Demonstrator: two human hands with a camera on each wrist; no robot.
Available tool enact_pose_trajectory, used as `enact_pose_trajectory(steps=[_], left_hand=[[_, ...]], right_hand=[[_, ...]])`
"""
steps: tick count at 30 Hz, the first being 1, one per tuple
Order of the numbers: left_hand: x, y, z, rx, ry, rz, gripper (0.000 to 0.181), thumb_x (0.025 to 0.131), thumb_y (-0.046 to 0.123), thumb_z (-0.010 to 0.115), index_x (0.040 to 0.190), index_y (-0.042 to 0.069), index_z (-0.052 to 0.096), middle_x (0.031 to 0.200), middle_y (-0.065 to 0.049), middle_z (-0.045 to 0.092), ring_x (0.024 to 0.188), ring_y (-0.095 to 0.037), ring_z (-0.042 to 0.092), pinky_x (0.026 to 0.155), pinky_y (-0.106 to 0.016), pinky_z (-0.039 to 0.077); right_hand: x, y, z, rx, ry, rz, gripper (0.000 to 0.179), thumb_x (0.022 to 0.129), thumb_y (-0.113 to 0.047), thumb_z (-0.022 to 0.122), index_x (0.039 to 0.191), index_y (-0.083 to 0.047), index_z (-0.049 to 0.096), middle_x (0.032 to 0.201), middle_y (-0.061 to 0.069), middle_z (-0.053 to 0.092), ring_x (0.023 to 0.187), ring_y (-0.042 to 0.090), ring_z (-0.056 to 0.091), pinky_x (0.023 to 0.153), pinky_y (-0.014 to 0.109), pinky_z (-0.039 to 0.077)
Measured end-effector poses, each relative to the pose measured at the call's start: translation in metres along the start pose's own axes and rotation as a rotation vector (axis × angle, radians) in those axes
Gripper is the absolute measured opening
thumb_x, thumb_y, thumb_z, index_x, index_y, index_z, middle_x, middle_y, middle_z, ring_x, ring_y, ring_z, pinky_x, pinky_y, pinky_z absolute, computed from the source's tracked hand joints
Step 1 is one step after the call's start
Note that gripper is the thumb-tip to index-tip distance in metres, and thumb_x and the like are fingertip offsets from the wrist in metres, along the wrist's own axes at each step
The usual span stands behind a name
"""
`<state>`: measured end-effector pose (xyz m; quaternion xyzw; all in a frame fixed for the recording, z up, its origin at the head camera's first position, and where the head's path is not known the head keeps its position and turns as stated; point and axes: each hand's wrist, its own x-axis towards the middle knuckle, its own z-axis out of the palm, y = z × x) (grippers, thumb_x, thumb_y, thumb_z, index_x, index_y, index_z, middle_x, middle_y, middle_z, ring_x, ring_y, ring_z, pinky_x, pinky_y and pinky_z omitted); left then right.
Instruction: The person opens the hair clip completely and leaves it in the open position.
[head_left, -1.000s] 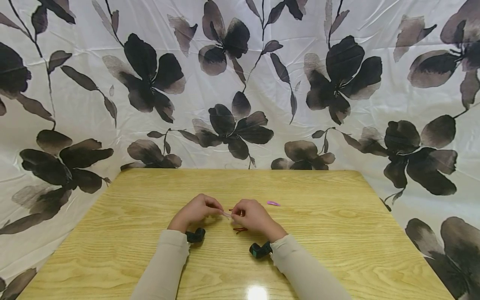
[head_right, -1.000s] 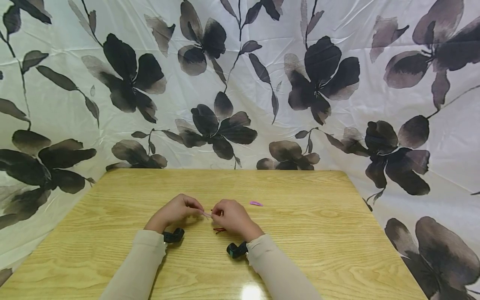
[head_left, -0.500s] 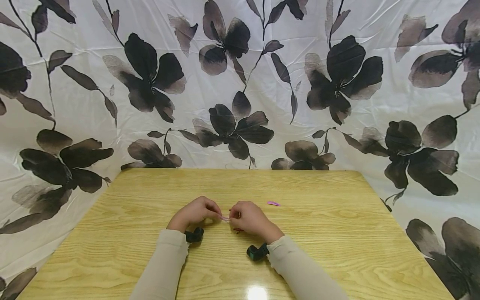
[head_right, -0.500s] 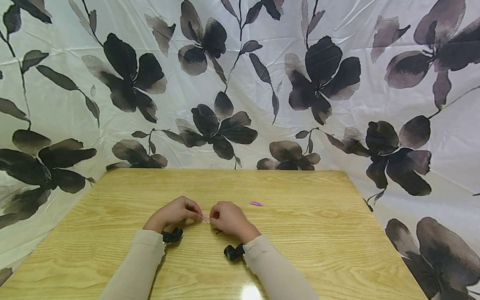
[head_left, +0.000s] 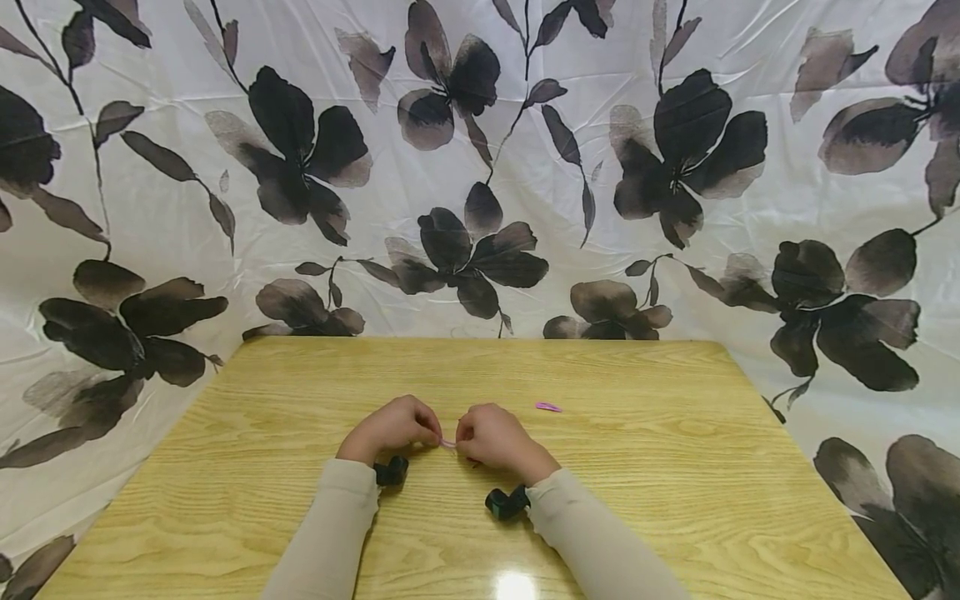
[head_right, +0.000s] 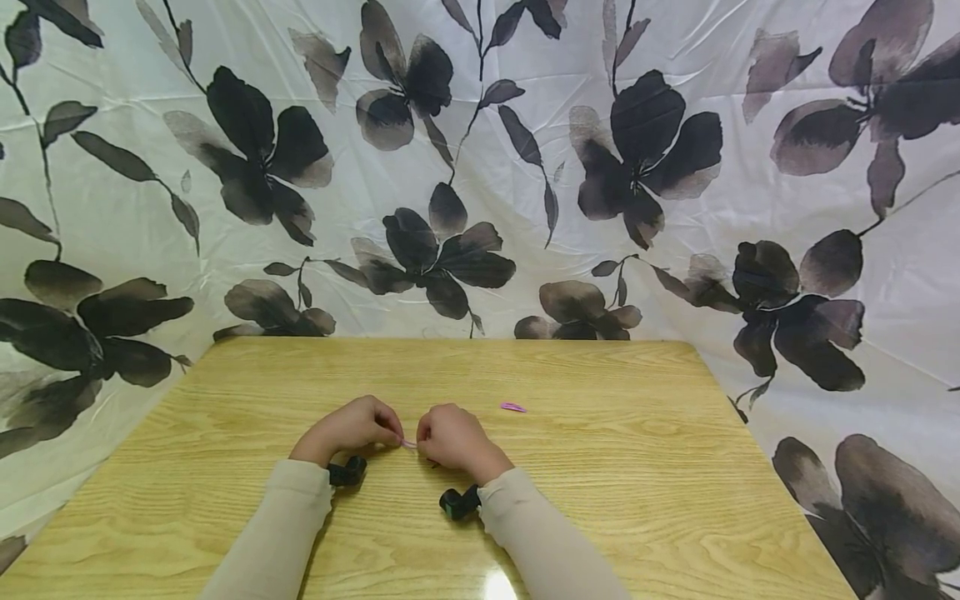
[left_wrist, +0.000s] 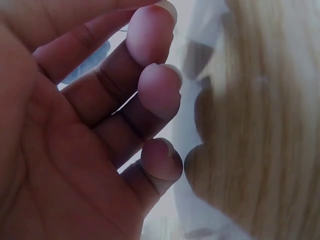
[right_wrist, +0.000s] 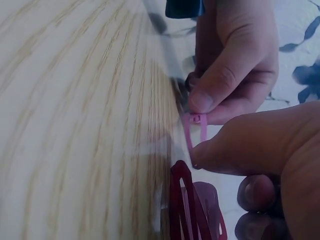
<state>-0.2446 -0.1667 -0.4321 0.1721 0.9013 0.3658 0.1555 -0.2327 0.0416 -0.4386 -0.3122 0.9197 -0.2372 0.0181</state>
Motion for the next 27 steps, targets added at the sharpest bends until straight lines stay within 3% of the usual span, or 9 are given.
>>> enact_pose_trajectory(steps=[8, 14, 19, 27], left_hand=[[0.002, 0.0012, 0.0011, 0.022, -0.007, 0.0, 0.008, 0.085, 0.011, 0.073, 0.077, 0.015, 0.074, 0.077, 0.003, 0.068, 0.068, -0.015, 0.052, 0.064, -0.029, 0.045], [0.0015, 0.0008, 0.0023, -0.013, -0.007, -0.005, 0.007, 0.084, 0.012, 0.074, 0.077, 0.013, 0.074, 0.077, 0.002, 0.068, 0.067, -0.016, 0.052, 0.062, -0.029, 0.045], [0.0011, -0.0013, 0.0026, -0.038, -0.004, -0.013, 0.01, 0.084, 0.016, 0.075, 0.078, 0.008, 0.075, 0.08, 0.002, 0.069, 0.068, -0.016, 0.052, 0.062, -0.029, 0.046], [0.0007, -0.0029, 0.002, -0.045, -0.003, -0.028, 0.009, 0.085, 0.015, 0.074, 0.08, 0.009, 0.075, 0.082, 0.002, 0.069, 0.071, -0.016, 0.053, 0.065, -0.029, 0.046]], right_hand=[[0.0022, -0.0002, 0.001, -0.009, -0.024, 0.027, 0.015, 0.082, -0.015, 0.068, 0.07, -0.023, 0.069, 0.066, -0.013, 0.059, 0.059, 0.004, 0.051, 0.055, 0.02, 0.042], [0.0018, -0.0008, 0.0008, 0.0, -0.029, 0.04, 0.016, 0.082, -0.015, 0.069, 0.068, -0.024, 0.069, 0.063, -0.013, 0.059, 0.057, 0.004, 0.051, 0.054, 0.021, 0.042], [0.0011, -0.0016, -0.0003, 0.0, -0.032, 0.038, 0.016, 0.082, -0.015, 0.069, 0.069, -0.023, 0.07, 0.065, -0.013, 0.059, 0.058, 0.004, 0.05, 0.054, 0.021, 0.042], [0.0003, -0.0016, -0.0007, -0.011, -0.035, 0.05, 0.015, 0.083, -0.018, 0.07, 0.069, -0.024, 0.07, 0.068, -0.013, 0.06, 0.059, 0.005, 0.051, 0.055, 0.021, 0.042]])
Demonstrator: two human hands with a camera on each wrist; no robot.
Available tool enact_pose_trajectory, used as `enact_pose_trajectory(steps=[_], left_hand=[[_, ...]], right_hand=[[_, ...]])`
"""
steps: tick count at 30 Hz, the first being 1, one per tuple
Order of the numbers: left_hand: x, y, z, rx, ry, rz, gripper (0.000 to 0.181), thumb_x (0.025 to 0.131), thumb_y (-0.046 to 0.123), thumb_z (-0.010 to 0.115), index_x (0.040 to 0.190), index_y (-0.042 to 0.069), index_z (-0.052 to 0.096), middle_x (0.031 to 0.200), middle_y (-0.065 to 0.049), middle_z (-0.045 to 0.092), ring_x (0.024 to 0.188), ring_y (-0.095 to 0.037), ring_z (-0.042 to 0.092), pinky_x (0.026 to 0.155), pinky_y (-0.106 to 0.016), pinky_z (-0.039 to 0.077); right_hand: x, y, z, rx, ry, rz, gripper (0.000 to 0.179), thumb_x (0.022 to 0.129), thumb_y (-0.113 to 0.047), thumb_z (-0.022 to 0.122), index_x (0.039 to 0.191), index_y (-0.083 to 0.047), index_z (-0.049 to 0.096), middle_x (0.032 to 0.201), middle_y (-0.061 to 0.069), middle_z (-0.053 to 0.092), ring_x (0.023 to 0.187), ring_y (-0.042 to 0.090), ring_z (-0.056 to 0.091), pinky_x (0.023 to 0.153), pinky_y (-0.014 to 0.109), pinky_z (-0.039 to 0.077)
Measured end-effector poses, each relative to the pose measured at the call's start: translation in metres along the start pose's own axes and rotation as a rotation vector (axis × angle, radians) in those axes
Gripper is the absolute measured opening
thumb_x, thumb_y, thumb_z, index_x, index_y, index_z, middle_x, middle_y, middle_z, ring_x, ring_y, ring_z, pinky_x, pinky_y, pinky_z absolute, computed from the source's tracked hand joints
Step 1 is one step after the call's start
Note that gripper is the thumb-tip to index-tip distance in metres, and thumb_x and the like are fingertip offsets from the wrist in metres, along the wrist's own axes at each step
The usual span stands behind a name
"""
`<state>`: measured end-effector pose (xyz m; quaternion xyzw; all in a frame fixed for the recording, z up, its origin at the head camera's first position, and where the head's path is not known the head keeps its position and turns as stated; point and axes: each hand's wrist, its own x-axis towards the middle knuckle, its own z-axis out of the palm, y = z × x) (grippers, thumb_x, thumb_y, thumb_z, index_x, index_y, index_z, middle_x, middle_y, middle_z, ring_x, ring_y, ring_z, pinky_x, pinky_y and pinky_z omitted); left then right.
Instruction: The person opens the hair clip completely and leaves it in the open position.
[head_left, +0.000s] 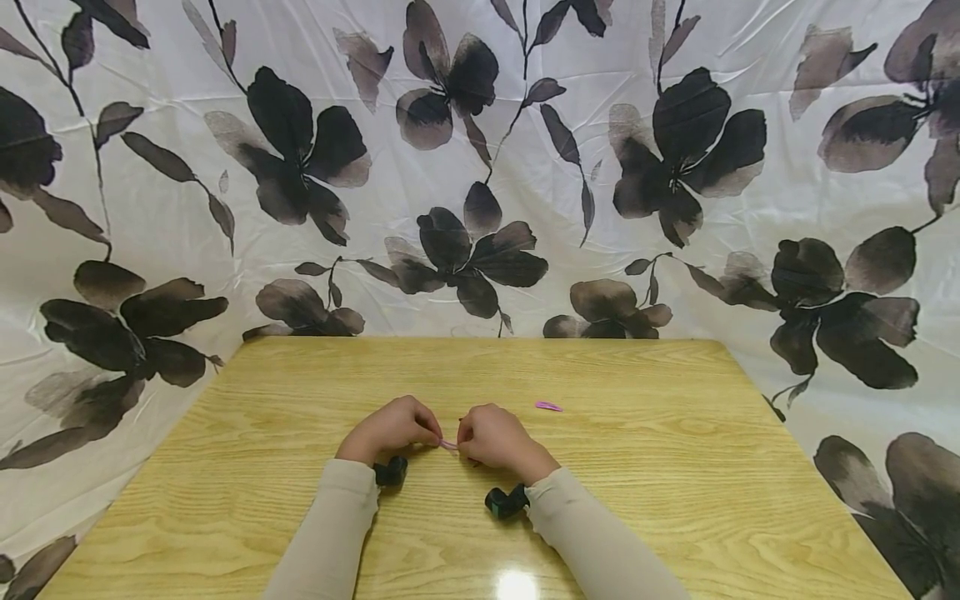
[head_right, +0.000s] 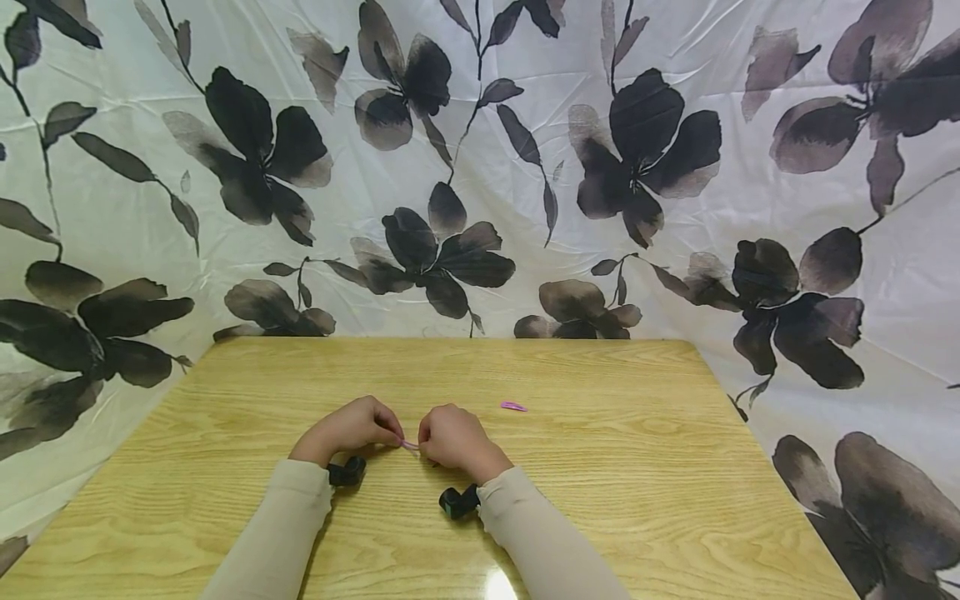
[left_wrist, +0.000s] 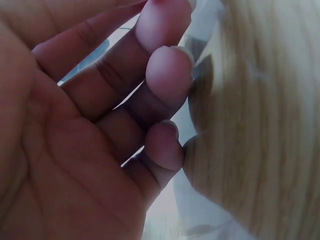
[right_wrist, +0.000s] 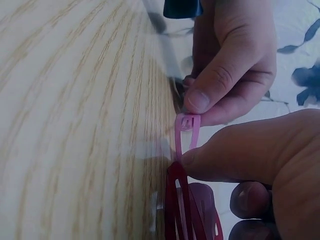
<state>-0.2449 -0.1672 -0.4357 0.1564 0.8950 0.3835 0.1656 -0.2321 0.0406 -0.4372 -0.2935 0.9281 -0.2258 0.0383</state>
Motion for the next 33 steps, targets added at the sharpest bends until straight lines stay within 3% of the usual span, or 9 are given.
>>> enact_pose_trajectory(steps=[15, 22, 33], left_hand=[[-0.003, 0.006, -0.004, -0.039, 0.007, -0.036, 0.005, 0.085, 0.012, 0.073, 0.081, 0.01, 0.075, 0.079, -0.001, 0.067, 0.063, -0.015, 0.048, 0.056, -0.028, 0.044], [0.003, 0.016, -0.002, 0.052, 0.032, 0.038, 0.008, 0.087, 0.013, 0.068, 0.085, 0.014, 0.076, 0.08, 0.003, 0.07, 0.074, -0.014, 0.057, 0.07, -0.029, 0.046], [0.015, 0.034, 0.009, 0.059, 0.035, 0.085, 0.009, 0.091, 0.015, 0.068, 0.087, 0.017, 0.075, 0.085, 0.002, 0.071, 0.08, -0.013, 0.061, 0.077, -0.033, 0.05]], right_hand=[[-0.004, -0.004, -0.005, -0.022, 0.011, -0.017, 0.01, 0.084, -0.018, 0.07, 0.075, -0.022, 0.072, 0.073, -0.011, 0.06, 0.062, 0.005, 0.051, 0.056, 0.021, 0.042], [-0.006, -0.002, -0.008, -0.029, 0.052, -0.042, 0.005, 0.082, -0.017, 0.07, 0.084, -0.019, 0.074, 0.076, -0.009, 0.059, 0.065, 0.005, 0.05, 0.057, 0.021, 0.043], [-0.008, 0.008, -0.023, 0.0, 0.061, -0.014, 0.01, 0.086, -0.02, 0.066, 0.091, -0.019, 0.074, 0.088, -0.007, 0.065, 0.08, 0.01, 0.059, 0.07, 0.027, 0.05]])
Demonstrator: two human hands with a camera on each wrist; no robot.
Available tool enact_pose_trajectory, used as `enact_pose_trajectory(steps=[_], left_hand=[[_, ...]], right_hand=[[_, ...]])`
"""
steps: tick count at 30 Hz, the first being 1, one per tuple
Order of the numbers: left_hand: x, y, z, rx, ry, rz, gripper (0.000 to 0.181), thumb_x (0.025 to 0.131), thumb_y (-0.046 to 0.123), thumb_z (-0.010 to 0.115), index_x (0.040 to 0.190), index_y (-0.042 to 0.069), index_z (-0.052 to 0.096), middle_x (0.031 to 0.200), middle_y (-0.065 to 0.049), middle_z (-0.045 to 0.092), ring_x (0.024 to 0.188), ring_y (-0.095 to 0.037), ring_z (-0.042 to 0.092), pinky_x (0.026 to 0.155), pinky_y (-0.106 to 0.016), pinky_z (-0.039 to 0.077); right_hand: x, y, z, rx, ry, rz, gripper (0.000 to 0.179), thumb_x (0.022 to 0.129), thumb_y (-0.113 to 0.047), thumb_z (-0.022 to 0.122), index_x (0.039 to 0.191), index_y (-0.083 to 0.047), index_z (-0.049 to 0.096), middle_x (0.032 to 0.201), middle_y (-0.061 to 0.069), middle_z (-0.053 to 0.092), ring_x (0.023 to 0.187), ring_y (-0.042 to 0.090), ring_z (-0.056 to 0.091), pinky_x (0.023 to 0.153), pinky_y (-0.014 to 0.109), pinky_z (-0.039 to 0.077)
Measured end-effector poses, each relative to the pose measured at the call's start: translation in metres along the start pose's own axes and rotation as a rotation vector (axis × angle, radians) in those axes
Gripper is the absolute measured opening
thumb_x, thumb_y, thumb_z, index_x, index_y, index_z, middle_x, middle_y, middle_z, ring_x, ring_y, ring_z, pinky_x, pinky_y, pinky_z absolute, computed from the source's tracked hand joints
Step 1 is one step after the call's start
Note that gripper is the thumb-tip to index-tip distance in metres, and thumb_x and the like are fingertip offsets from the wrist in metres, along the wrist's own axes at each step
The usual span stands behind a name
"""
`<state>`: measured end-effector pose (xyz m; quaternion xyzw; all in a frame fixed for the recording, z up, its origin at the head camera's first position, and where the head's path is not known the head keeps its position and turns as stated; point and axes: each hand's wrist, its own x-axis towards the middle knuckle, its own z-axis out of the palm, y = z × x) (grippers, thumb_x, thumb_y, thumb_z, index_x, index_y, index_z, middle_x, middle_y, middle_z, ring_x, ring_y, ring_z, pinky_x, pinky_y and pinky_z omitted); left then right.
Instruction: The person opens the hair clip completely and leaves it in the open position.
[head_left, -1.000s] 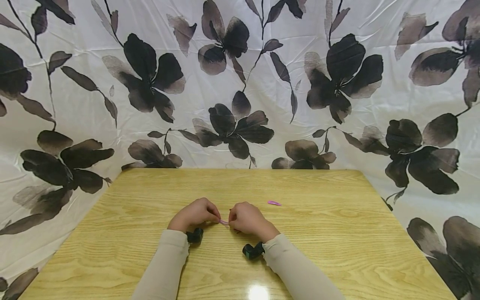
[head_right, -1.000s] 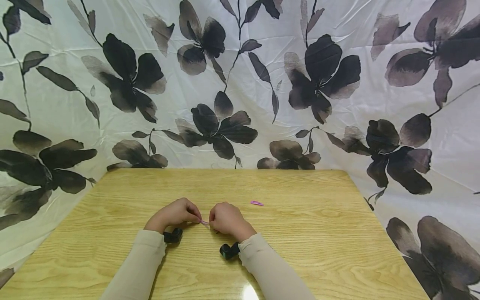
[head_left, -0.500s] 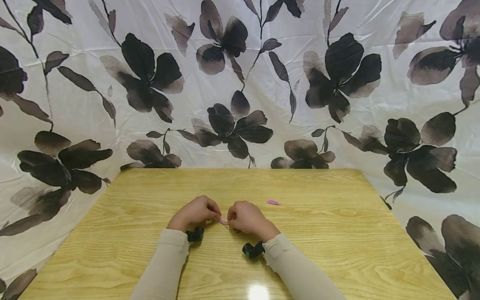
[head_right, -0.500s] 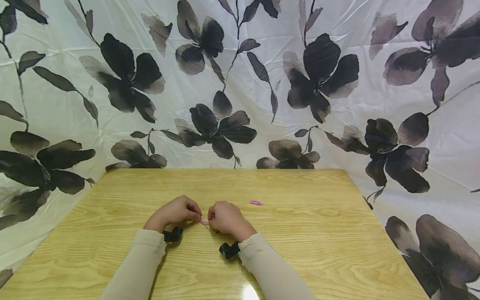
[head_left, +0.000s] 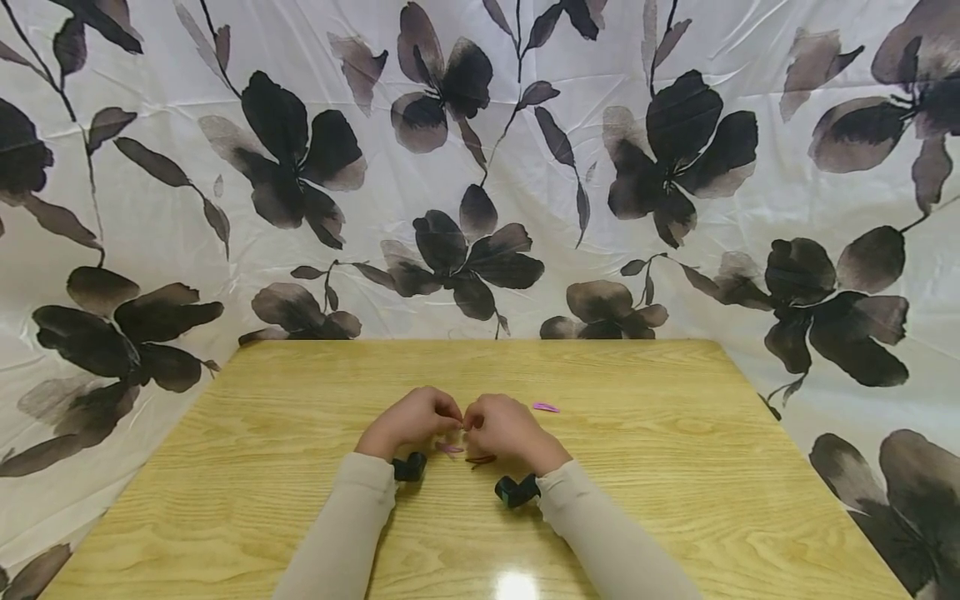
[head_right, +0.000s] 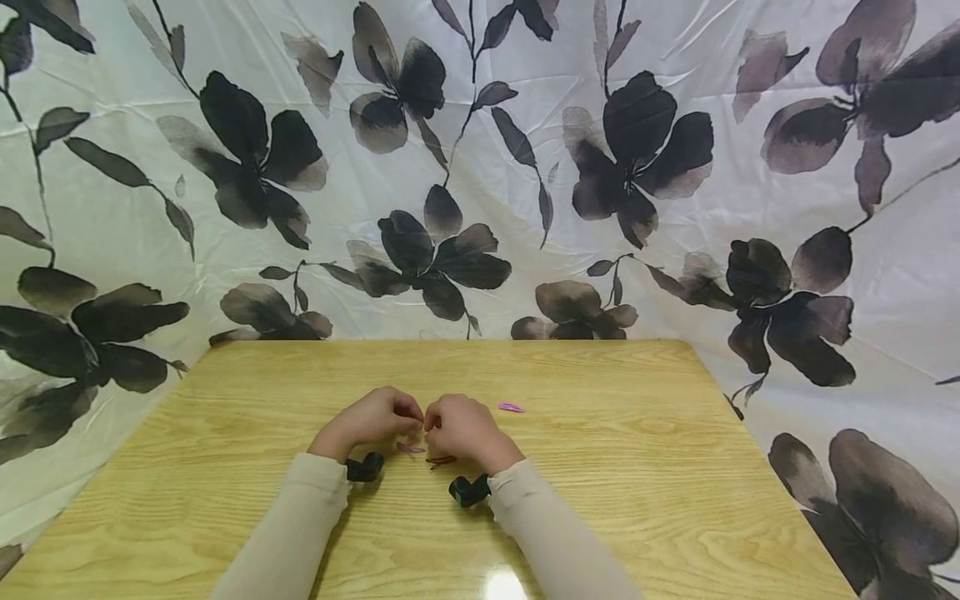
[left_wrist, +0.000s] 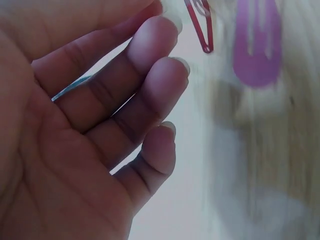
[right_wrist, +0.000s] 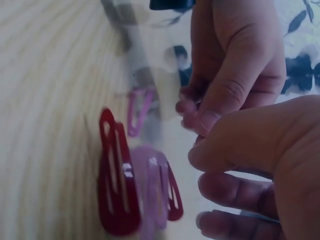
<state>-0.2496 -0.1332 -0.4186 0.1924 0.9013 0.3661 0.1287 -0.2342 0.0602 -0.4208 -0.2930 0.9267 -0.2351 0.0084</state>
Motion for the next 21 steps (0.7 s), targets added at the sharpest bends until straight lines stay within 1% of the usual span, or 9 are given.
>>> enact_pose_trajectory(steps=[3, 6, 10, 14, 18, 21], left_hand=[[0.004, 0.006, 0.002, 0.014, 0.018, 0.006, 0.008, 0.09, 0.017, 0.068, 0.087, 0.019, 0.075, 0.086, 0.004, 0.071, 0.081, -0.012, 0.062, 0.079, -0.033, 0.051], [0.01, 0.01, 0.004, 0.024, 0.042, 0.017, 0.006, 0.09, 0.02, 0.068, 0.089, 0.019, 0.074, 0.085, 0.005, 0.071, 0.081, -0.011, 0.063, 0.08, -0.033, 0.052], [0.019, 0.016, 0.008, 0.049, 0.086, 0.037, 0.007, 0.091, 0.02, 0.067, 0.091, 0.017, 0.074, 0.086, 0.005, 0.07, 0.08, -0.009, 0.062, 0.08, -0.033, 0.053], [0.026, 0.023, 0.011, 0.083, 0.121, 0.061, 0.008, 0.091, 0.019, 0.067, 0.092, 0.016, 0.074, 0.085, 0.004, 0.07, 0.078, -0.009, 0.061, 0.079, -0.033, 0.052], [0.032, 0.03, 0.015, 0.111, 0.126, 0.078, 0.007, 0.09, 0.018, 0.067, 0.092, 0.014, 0.073, 0.085, 0.003, 0.07, 0.077, -0.009, 0.061, 0.077, -0.032, 0.052], [0.037, 0.034, 0.019, 0.126, 0.114, 0.075, 0.009, 0.091, 0.02, 0.067, 0.094, 0.015, 0.073, 0.085, 0.004, 0.069, 0.077, -0.009, 0.061, 0.076, -0.03, 0.052]], right_hand=[[-0.001, 0.003, -0.006, 0.045, -0.014, 0.029, 0.011, 0.087, -0.021, 0.066, 0.094, -0.017, 0.074, 0.09, -0.008, 0.066, 0.081, 0.011, 0.06, 0.071, 0.028, 0.049], [-0.004, 0.007, -0.013, 0.051, -0.005, 0.026, 0.011, 0.088, -0.02, 0.067, 0.096, -0.016, 0.074, 0.09, -0.006, 0.065, 0.082, 0.013, 0.059, 0.072, 0.03, 0.049], [-0.005, 0.013, -0.02, -0.004, 0.024, 0.012, 0.014, 0.089, -0.019, 0.067, 0.101, -0.016, 0.073, 0.093, -0.001, 0.064, 0.082, 0.016, 0.058, 0.071, 0.033, 0.049], [-0.007, 0.021, -0.025, -0.04, 0.049, 0.034, 0.016, 0.089, -0.02, 0.067, 0.105, -0.018, 0.071, 0.097, 0.0, 0.064, 0.085, 0.017, 0.059, 0.072, 0.035, 0.05], [-0.008, 0.029, -0.029, -0.052, 0.069, 0.054, 0.017, 0.089, -0.022, 0.068, 0.105, -0.019, 0.071, 0.097, -0.001, 0.064, 0.086, 0.017, 0.06, 0.074, 0.036, 0.05], [-0.009, 0.035, -0.032, -0.05, 0.081, 0.057, 0.017, 0.088, -0.021, 0.069, 0.105, -0.018, 0.071, 0.097, -0.001, 0.064, 0.086, 0.017, 0.06, 0.074, 0.036, 0.05]])
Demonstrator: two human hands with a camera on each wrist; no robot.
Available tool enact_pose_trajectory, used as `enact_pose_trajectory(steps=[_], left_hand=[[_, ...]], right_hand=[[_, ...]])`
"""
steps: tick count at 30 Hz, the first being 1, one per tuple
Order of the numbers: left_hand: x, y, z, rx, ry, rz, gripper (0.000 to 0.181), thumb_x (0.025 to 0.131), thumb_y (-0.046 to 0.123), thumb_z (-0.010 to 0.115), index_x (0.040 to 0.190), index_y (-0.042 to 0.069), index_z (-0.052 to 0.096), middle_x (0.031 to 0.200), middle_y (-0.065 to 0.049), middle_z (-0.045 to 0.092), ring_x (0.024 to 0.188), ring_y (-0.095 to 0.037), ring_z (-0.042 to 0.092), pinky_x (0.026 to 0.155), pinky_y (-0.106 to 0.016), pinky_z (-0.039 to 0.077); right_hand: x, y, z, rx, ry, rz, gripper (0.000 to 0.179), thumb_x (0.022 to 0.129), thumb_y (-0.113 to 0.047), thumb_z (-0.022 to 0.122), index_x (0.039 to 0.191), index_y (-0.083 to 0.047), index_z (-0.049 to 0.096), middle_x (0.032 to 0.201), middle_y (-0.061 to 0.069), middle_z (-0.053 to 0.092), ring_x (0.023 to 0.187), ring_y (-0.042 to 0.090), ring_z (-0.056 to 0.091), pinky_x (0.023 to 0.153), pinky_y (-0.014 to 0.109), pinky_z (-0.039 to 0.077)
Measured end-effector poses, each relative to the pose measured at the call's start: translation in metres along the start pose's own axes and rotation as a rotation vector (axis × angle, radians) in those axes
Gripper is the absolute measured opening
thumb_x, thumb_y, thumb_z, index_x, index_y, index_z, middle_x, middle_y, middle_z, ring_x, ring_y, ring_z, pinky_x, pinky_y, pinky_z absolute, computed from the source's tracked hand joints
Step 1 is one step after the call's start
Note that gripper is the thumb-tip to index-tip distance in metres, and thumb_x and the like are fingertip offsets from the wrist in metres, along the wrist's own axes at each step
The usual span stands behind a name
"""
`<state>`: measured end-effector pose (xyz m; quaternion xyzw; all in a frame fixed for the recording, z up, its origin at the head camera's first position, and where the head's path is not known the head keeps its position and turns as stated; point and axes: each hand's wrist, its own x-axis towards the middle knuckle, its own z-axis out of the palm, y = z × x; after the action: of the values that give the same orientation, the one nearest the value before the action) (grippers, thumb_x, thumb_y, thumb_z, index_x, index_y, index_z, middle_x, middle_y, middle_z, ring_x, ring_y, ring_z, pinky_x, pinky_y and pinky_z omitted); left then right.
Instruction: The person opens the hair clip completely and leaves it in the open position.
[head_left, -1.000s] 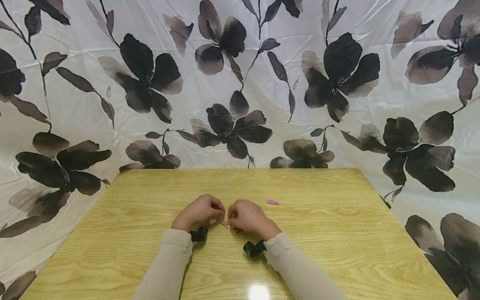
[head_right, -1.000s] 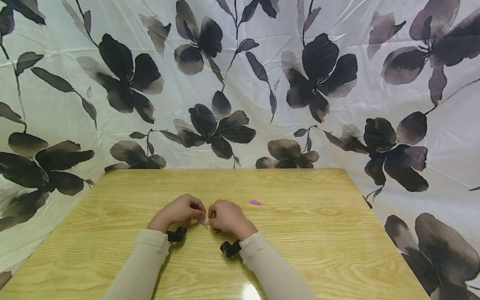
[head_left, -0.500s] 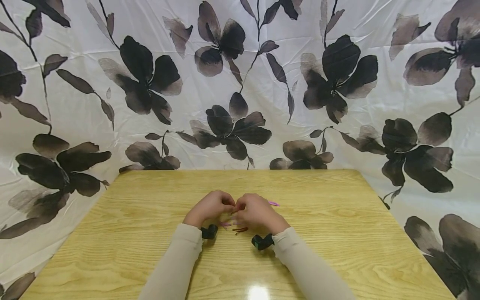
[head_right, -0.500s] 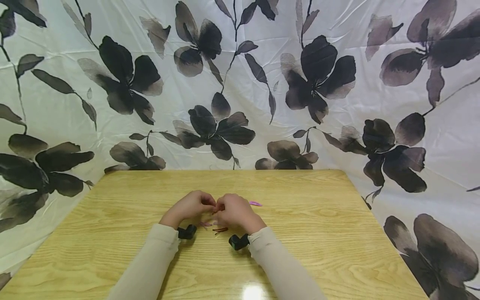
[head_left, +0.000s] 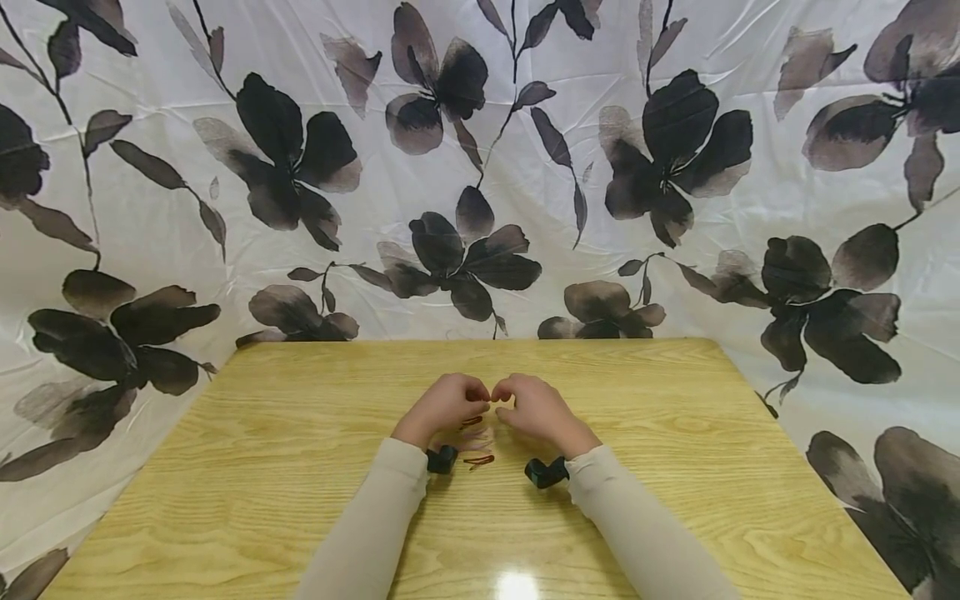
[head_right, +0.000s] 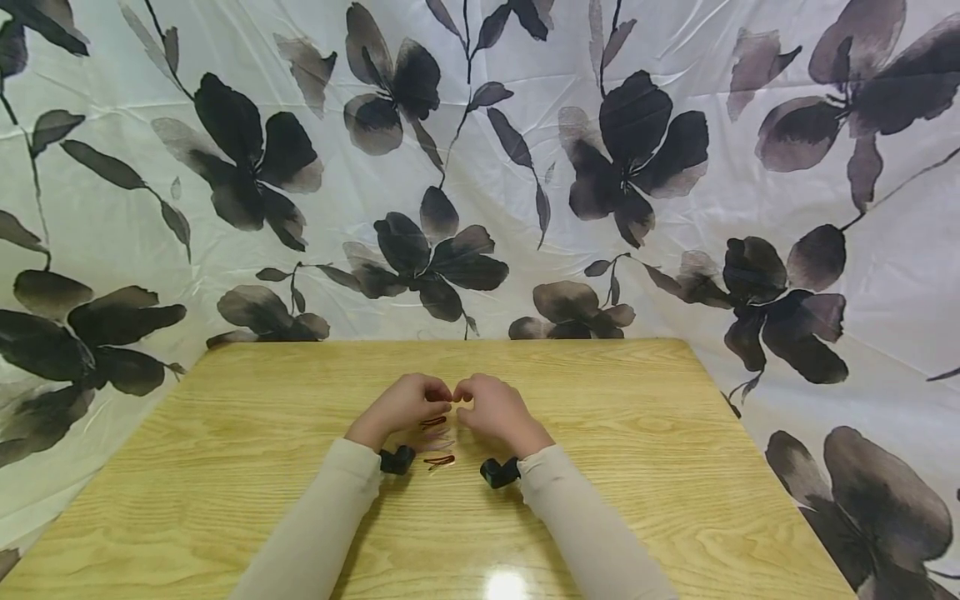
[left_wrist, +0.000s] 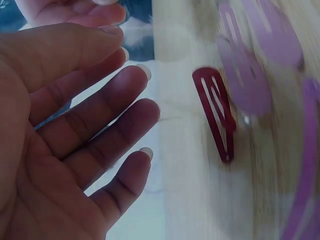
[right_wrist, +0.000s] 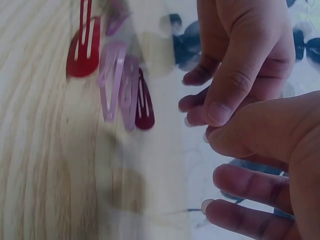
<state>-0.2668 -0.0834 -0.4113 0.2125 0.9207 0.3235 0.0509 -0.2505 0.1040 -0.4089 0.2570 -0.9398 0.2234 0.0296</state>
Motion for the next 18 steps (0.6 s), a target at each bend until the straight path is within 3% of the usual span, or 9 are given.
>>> enact_pose_trajectory(steps=[9, 18], left_hand=[[0.012, 0.015, 0.007, 0.034, 0.007, 0.019, 0.014, 0.092, 0.02, 0.065, 0.101, 0.012, 0.072, 0.091, -0.001, 0.069, 0.076, -0.012, 0.06, 0.074, -0.032, 0.052], [0.027, 0.029, 0.013, 0.096, 0.04, 0.04, 0.016, 0.092, 0.018, 0.066, 0.104, 0.009, 0.072, 0.097, -0.004, 0.07, 0.086, -0.017, 0.062, 0.08, -0.034, 0.051]], right_hand=[[-0.003, 0.014, -0.009, -0.017, 0.028, 0.014, 0.019, 0.088, -0.021, 0.07, 0.106, -0.017, 0.071, 0.098, -0.001, 0.065, 0.085, 0.016, 0.06, 0.071, 0.035, 0.049], [-0.006, 0.027, -0.019, -0.017, 0.023, 0.055, 0.02, 0.088, -0.02, 0.069, 0.108, -0.016, 0.07, 0.101, 0.001, 0.066, 0.088, 0.019, 0.061, 0.073, 0.036, 0.05]])
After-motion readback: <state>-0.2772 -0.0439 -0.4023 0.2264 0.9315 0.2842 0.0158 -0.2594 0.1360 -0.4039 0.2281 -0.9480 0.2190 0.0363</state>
